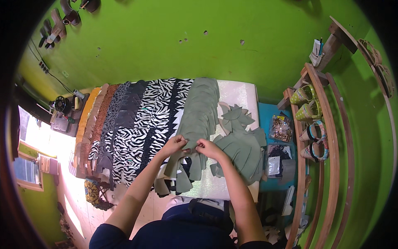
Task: Organizing and stacking various green fabric components for shoe manufacturing on a workbench.
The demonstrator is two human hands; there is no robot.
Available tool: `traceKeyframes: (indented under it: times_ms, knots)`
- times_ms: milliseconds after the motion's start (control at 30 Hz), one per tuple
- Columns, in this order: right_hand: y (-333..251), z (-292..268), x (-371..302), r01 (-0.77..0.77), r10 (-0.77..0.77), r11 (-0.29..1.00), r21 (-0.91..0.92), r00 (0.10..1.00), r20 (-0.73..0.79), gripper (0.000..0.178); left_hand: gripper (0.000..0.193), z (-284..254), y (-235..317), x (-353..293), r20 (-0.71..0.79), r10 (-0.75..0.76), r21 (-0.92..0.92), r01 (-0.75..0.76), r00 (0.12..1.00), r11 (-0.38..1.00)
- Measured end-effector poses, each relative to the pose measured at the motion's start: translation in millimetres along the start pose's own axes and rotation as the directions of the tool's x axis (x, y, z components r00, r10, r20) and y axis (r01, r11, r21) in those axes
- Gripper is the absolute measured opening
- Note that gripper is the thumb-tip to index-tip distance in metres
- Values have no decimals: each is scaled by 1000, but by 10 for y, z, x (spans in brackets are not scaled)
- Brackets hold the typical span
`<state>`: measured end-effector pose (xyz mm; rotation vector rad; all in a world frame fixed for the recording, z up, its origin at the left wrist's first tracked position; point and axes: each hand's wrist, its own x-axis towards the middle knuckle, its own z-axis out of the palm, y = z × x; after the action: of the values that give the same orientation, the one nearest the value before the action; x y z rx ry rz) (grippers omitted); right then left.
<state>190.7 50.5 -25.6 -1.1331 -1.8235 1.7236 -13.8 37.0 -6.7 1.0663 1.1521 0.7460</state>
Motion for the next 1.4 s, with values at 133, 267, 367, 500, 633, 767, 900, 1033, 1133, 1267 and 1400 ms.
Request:
traceKeyframes:
  times_ms: [133, 267, 367, 500, 633, 767, 900, 1033, 1133, 1267, 1400]
  knots:
    - [14, 256, 23, -40, 52, 985, 166, 996, -73, 14, 22, -163, -32, -281, 48, -77, 18, 76, 996, 997]
    - [42, 460, 9, -68, 83, 994, 89, 981, -173, 14, 22, -325, -114, -417, 142, -89, 80, 78, 986, 994]
    - [62, 599, -45, 106, -128, 991, -76, 915, -382, 12, 20, -401, -246, -432, 77, -115, 139, 104, 990, 985]
    - [-73, 747, -167, -87, -21, 967, -241, 910, -415, 11, 17, -417, -441, -462, -28, 69, 488, -47, 997, 871]
    - [-4, 894, -261, -88, -230, 839, -536, 836, -497, 11, 17, -298, -423, -461, 59, 320, 697, -269, 945, 665]
    - [50, 1004, -298, -99, -460, 575, -812, 782, -421, 15, 16, -257, -473, -457, 57, 325, 779, -245, 944, 576]
    - [78, 1090, -288, -146, -458, 503, -852, 791, -405, 17, 14, -209, -480, -483, 49, 380, 862, -231, 924, 451]
    - [76, 1171, -271, -231, -442, 485, -844, 767, -464, 21, 15, -178, -477, -563, 8, 451, 933, -169, 893, 318]
    - [86, 1224, -329, -233, -445, 493, -838, 761, -473, 27, 24, -156, -476, -688, 119, 510, 923, -284, 852, 260]
    - [52, 1408, -383, -72, -427, 496, -865, 847, -316, 43, 42, -85, -603, -883, 310, 502, 899, -421, 807, 122]
    - [155, 1494, -392, -79, -328, 531, -843, 898, -291, 50, 51, -97, -744, -926, 263, 344, 955, -294, 901, 39]
